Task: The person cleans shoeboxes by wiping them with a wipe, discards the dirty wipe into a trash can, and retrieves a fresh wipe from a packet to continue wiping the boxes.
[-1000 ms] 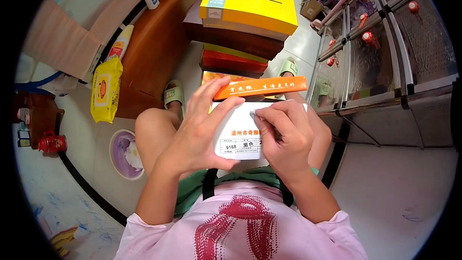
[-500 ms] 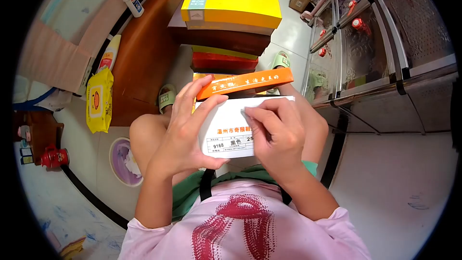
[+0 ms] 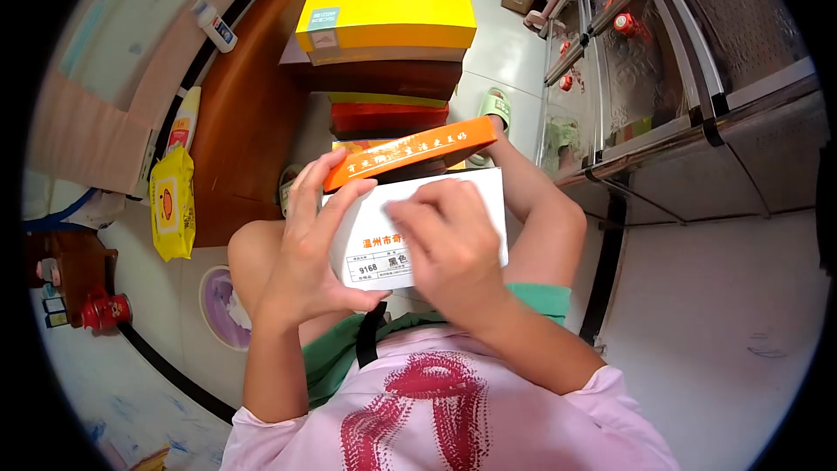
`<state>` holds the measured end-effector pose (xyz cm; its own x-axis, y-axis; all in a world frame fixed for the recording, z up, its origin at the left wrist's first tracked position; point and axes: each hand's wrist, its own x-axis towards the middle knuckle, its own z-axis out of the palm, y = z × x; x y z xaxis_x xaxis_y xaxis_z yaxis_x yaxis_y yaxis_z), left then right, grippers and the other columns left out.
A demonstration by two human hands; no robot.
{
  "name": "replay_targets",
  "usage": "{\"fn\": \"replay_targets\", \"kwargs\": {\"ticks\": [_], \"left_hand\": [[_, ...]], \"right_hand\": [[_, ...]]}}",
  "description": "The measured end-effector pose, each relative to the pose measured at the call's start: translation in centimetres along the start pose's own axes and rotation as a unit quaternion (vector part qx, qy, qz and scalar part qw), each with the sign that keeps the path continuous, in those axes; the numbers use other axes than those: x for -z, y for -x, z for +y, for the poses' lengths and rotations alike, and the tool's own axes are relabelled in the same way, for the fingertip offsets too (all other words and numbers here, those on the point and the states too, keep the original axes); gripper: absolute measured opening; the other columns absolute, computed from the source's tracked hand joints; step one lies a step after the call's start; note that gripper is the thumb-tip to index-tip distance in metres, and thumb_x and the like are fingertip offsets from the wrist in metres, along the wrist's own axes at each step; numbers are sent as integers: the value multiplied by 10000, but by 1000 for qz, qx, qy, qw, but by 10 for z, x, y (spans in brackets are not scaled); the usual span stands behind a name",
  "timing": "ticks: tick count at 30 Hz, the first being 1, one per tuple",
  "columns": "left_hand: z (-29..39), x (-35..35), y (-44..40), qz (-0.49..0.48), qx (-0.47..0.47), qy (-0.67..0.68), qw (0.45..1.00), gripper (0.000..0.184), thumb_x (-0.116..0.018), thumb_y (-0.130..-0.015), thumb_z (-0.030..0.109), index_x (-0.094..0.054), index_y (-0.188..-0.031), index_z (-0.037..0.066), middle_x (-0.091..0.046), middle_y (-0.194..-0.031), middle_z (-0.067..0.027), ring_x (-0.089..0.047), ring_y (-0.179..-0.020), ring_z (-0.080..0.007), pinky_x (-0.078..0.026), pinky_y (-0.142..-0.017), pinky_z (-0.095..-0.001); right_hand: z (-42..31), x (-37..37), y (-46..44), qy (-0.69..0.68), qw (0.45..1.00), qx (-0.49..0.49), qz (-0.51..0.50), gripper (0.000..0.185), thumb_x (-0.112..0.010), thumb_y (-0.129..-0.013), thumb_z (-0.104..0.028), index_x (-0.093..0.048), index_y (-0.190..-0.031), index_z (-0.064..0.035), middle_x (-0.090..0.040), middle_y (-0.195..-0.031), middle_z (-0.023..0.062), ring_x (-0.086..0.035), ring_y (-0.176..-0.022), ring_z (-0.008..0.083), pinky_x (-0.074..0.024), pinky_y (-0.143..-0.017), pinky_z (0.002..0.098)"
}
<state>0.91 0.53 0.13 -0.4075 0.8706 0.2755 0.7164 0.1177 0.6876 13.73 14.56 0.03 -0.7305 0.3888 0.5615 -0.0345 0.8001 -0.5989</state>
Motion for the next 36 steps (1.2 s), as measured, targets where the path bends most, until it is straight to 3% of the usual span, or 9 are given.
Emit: {"fn": "replay_targets", "kwargs": {"ticks": [8,10,11,14,18,21,26,31,36], "left_hand": [[1,2,-3,-5,18,-10,1000,952,-861,-452,353,-544,-1302,65,-342,-1484,-226,-336,-1372,-431,-301,-1129,-506],[3,4,-4,-14,17,-22,1000,981,-868,-455,360,-521,-1325,68,-336,-1486,-225,-328,-1378,-429,-299,-1131,-506],[4,4,-5,-25,16,-30,999,1010,-876,-458,367,-498,-1347,71,-330,-1488,-224,-320,-1383,-427,-296,-1134,-505],[5,9,-11,-38,20,-31,999,1097,-904,-447,409,-451,-1393,87,-329,-1483,-219,-318,-1381,-422,-290,-1136,-501],[15,13,-20,-40,24,-17,999,1167,-924,-433,459,-422,-1424,102,-338,-1473,-211,-330,-1367,-422,-286,-1135,-501],[22,20,-33,-79,17,-63,995,1012,-896,-563,445,-454,-1406,99,-343,-1470,-205,-335,-1358,-420,-287,-1133,-501],[20,9,-63,-15,32,-155,987,546,-733,-836,120,-534,-1340,58,-545,-1336,-175,-517,-1276,-338,-413,-1072,-383],[35,1,-71,-58,75,-97,991,386,-742,-837,111,-632,-1193,9,-692,-1048,-144,-674,-898,-252,-529,-835,-316],[28,-6,-65,-23,21,-152,988,310,-712,-867,76,-635,-1161,16,-692,-925,-120,-637,-742,-189,-517,-706,-286]], "right_hand": [[33,59,2,82,976,-141,142,168,-711,-771,85,-729,-919,8,-619,-898,104,-620,-738,185,-499,-640,277],[22,65,14,-69,965,-208,144,168,-713,-782,86,-729,-931,12,-615,-895,84,-605,-755,141,-486,-643,243],[21,66,18,-57,981,-141,118,166,-706,-793,104,-726,-935,19,-605,-932,60,-592,-787,105,-481,-635,219],[21,52,33,-122,973,-165,105,178,-737,-761,86,-737,-908,-14,-631,-875,86,-611,-776,210,-501,-653,290],[24,44,35,-117,974,-149,124,183,-759,-736,62,-738,-893,-30,-627,-865,73,-600,-804,228,-498,-659,318],[28,42,35,-88,982,-109,128,204,-765,-713,57,-733,-889,-40,-623,-876,72,-587,-792,239,-492,-657,330],[28,41,46,-61,986,-70,138,248,-758,-683,61,-726,-902,-52,-606,-892,75,-578,-784,262,-495,-672,345],[26,39,55,-56,985,-62,154,287,-759,-706,48,-731,-970,-60,-607,-909,74,-581,-813,263,-501,-707,354],[24,38,64,-56,977,-90,185,267,-767,-726,34,-730,-974,-59,-607,-918,69,-571,-808,254,-490,-693,347]]}}
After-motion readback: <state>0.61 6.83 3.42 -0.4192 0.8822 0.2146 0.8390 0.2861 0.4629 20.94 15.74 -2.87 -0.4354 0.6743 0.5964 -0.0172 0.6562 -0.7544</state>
